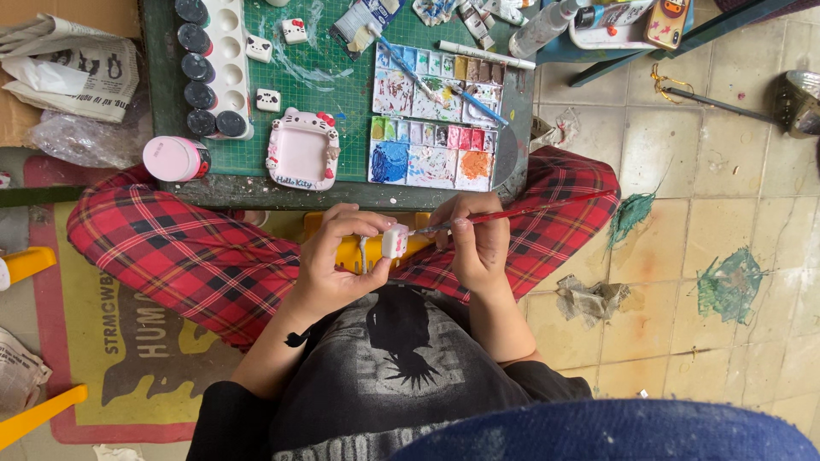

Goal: The person sits cross-legged on the floor holding a small cat-shaped figurine and paints it with a red-handled brush, dipping the brush into a watercolor palette on the low table in front of them. They rotate the figurine to paint different sides, set it down, and later open a small jar of paint.

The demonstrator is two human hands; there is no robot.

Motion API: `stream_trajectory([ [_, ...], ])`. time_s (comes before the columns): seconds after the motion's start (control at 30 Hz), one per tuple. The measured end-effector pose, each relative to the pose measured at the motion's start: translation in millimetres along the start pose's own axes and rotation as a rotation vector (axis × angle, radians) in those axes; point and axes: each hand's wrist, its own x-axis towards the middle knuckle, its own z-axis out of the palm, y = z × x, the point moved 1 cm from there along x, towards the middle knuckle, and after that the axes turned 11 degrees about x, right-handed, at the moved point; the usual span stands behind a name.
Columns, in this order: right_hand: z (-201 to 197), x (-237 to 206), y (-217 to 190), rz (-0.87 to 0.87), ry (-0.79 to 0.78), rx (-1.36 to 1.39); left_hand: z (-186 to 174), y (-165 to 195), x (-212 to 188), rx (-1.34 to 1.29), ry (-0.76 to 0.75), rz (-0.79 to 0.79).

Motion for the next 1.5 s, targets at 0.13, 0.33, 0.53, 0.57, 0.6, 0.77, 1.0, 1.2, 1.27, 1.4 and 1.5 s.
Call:
stream_trajectory([
  [0.13, -0.4, -3.9, -0.8, -0.022, -0.003, -0.068, -0.3, 0.8, 0.8, 0.001, 0.009, 0.006],
  [0.33, -0.2, -4.6, -2.6, -0.077, -0.046, -0.101, -0.5, 1.7, 1.0, 0.040, 0.006, 0.008],
  [0.53, 0.8, -2.3, -3.3, -0.069, -0.054, -0.115, -2.7, 0.0, 2.8, 0.041, 0.012, 0.025],
  [0.57, 1.1, -2.2, -3.5, -0.078, -0.059, -0.122, -3.1, 0.2, 2.8, 0.044, 0.015, 0.024],
  [0.6, 0.8, -2.0, -3.7, -0.089, -0.063, -0.130, -2.5, 0.2, 3.1, 0.048, 0.018, 0.023],
  [0.77, 0.3, -1.9, -4.5, -0.088, -0.050, -0.132, -1.9, 1.4, 3.2, 0.047, 0.020, 0.011],
  [1.0, 0.6, -5.3, -3.0, -0.086, -0.021, -0.078, -0.9, 1.3, 1.9, 0.014, 0.017, -0.001],
  [1.2, -2.0, -6.7, -1.5, -0.093, 0.007, -0.048, 0.9, -2.7, 0.1, -0.161, -0.014, -0.038],
  [1.27, -2.1, -7.9, -2.2, -0.104, 0.008, -0.011, 1.6, -3.6, -0.6, -0.204, -0.024, -0.043],
  [1.4, -1.5, -9.0, -2.9, -0.090, -0.028, 0.017, 3.0, -3.5, -2.1, -0.243, -0.024, -0.051],
  [1.5, -1.6, -7.9, -2.0, -0.088, -0.042, 0.023, 3.1, -3.5, -2.1, -0.267, -0.022, -0.049],
])
